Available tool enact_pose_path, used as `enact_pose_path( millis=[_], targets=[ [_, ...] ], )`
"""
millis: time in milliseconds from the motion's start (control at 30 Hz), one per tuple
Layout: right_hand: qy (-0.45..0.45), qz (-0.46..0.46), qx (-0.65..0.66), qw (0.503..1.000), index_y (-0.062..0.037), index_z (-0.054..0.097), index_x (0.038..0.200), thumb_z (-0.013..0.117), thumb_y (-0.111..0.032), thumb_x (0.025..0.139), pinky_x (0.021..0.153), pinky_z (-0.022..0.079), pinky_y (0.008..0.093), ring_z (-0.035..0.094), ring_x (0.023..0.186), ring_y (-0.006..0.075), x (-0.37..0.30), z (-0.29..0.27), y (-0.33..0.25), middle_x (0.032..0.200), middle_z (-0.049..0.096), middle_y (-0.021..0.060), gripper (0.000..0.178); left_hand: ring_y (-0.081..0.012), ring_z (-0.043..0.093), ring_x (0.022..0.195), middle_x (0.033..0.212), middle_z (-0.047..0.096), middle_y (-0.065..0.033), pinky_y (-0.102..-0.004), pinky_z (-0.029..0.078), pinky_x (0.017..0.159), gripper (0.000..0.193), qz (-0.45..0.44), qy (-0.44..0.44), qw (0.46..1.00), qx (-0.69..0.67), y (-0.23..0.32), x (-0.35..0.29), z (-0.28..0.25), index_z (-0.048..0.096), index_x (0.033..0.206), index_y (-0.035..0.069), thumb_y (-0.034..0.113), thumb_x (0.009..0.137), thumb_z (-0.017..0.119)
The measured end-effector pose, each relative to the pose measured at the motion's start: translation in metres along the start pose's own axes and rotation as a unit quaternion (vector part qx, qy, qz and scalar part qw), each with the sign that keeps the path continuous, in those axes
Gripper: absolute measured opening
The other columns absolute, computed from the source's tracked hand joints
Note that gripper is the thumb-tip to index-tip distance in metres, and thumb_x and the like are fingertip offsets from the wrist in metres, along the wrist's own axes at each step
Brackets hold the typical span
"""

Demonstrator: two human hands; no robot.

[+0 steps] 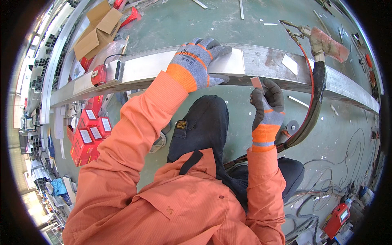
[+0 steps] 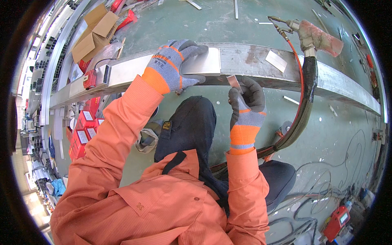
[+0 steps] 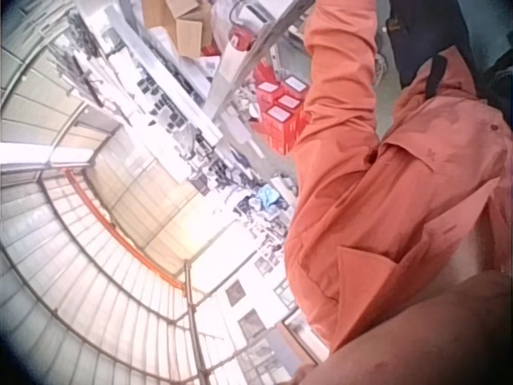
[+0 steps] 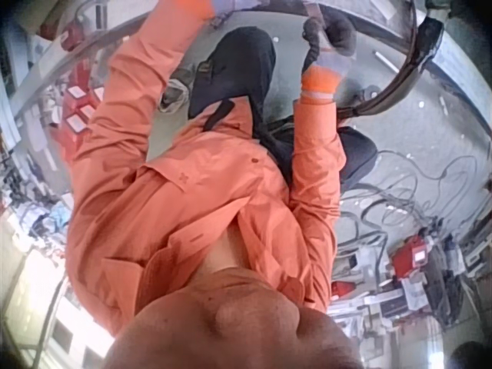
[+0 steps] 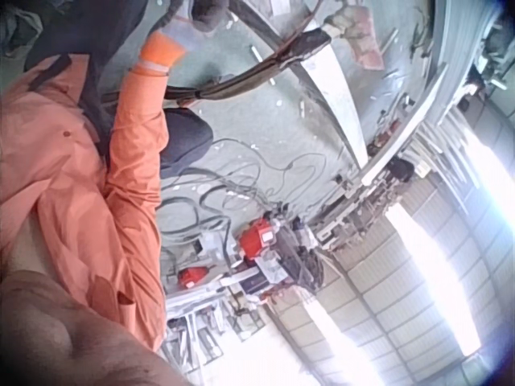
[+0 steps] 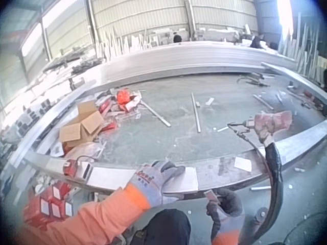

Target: The person uses an angle grinder to cut a small metal piece, then positions it on a larger metal frame. They pick up a welding torch and weld the small piece to the frame, then grind the weld smooth. The person repeats this process with another small metal piece.

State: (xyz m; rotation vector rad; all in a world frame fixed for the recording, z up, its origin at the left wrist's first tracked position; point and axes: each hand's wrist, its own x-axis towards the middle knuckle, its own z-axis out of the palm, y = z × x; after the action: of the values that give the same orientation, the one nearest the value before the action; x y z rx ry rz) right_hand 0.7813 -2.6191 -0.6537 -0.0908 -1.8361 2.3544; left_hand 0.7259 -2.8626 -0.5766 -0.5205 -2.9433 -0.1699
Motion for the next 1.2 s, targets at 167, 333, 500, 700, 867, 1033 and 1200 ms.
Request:
enact_pose_path(
  millis=[167,333,500,700,867,1033,1200],
  targets=[
    [0.031,0.070,0.068,0.995,-0.0049,0.065,0.123,0.080,-0.011,0.099,0.072,0.059,0.0278,0.071,0.084,0.0139,0.001,0.014,-0.007,0.101,0.073,0.0062,0.029,-0.0359,0.061,0.131,0.145,0.061,-0.0061,-0.0497,0.050,0.112,0.086,-0.005,-0.005,1.000,0.005,0.001,-0.002,-0.004,0.060,0.153,0.028,0.066,0.080,0.083],
    [0.011,0.144,0.224,0.964,-0.0060,0.064,0.120,0.081,-0.014,0.098,0.070,0.061,0.0286,0.072,0.080,0.0157,-0.002,0.021,-0.007,0.099,0.073,0.0061,0.028,-0.0367,0.061,0.131,0.145,0.061,-0.0065,-0.0501,0.049,0.112,0.085,-0.005,-0.011,1.000,0.006,0.003,0.001,-0.003,0.059,0.154,0.028,0.068,0.081,0.081],
    [0.019,0.139,0.118,0.983,-0.0044,0.066,0.122,0.080,-0.013,0.099,0.070,0.061,0.0290,0.072,0.081,0.0153,-0.005,0.031,-0.015,0.098,0.074,0.0067,0.028,-0.0375,0.059,0.134,0.147,0.061,-0.0069,-0.0508,0.048,0.114,0.084,-0.003,-0.011,1.000,0.014,0.002,-0.001,-0.004,0.058,0.155,0.027,0.069,0.084,0.078],
    [-0.028,0.052,-0.002,0.998,-0.0046,0.072,0.121,0.079,-0.013,0.100,0.075,0.059,0.0266,0.073,0.085,0.0126,0.000,0.013,-0.002,0.101,0.077,0.0054,0.024,-0.0361,0.057,0.137,0.148,0.061,-0.0073,-0.0499,0.046,0.114,0.081,0.007,0.007,1.000,0.021,0.002,-0.001,-0.002,0.060,0.154,0.026,0.067,0.086,0.078],
    [-0.028,0.044,-0.017,0.999,-0.0050,0.074,0.119,0.079,-0.015,0.100,0.077,0.055,0.0252,0.069,0.087,0.0099,-0.002,0.008,-0.010,0.098,0.075,0.0032,0.021,-0.0354,0.060,0.128,0.139,0.064,-0.0093,-0.0494,0.049,0.109,0.075,0.033,0.093,0.995,0.021,-0.004,0.000,-0.005,0.069,0.139,0.020,0.058,0.077,0.086],
    [-0.052,0.054,-0.018,0.997,-0.0036,0.073,0.116,0.078,-0.016,0.100,0.076,0.050,0.0254,0.062,0.083,0.0092,-0.007,-0.004,-0.024,0.095,0.071,0.0030,0.021,-0.0329,0.070,0.094,0.104,0.074,-0.0057,-0.0450,0.055,0.083,0.048,0.202,0.260,0.936,-0.122,0.022,-0.007,-0.016,0.078,0.116,0.016,0.036,0.075,0.091],
    [-0.094,0.096,0.032,0.990,-0.0012,0.071,0.115,0.074,-0.016,0.100,0.073,0.046,0.0295,0.057,0.078,0.0130,-0.017,-0.006,-0.040,0.094,0.068,0.0053,0.021,-0.0275,0.069,0.090,0.097,0.073,-0.0019,-0.0423,0.052,0.079,0.029,0.254,0.261,0.918,-0.155,0.045,-0.007,-0.019,0.079,0.104,0.018,0.029,0.078,0.087]
  ],
)
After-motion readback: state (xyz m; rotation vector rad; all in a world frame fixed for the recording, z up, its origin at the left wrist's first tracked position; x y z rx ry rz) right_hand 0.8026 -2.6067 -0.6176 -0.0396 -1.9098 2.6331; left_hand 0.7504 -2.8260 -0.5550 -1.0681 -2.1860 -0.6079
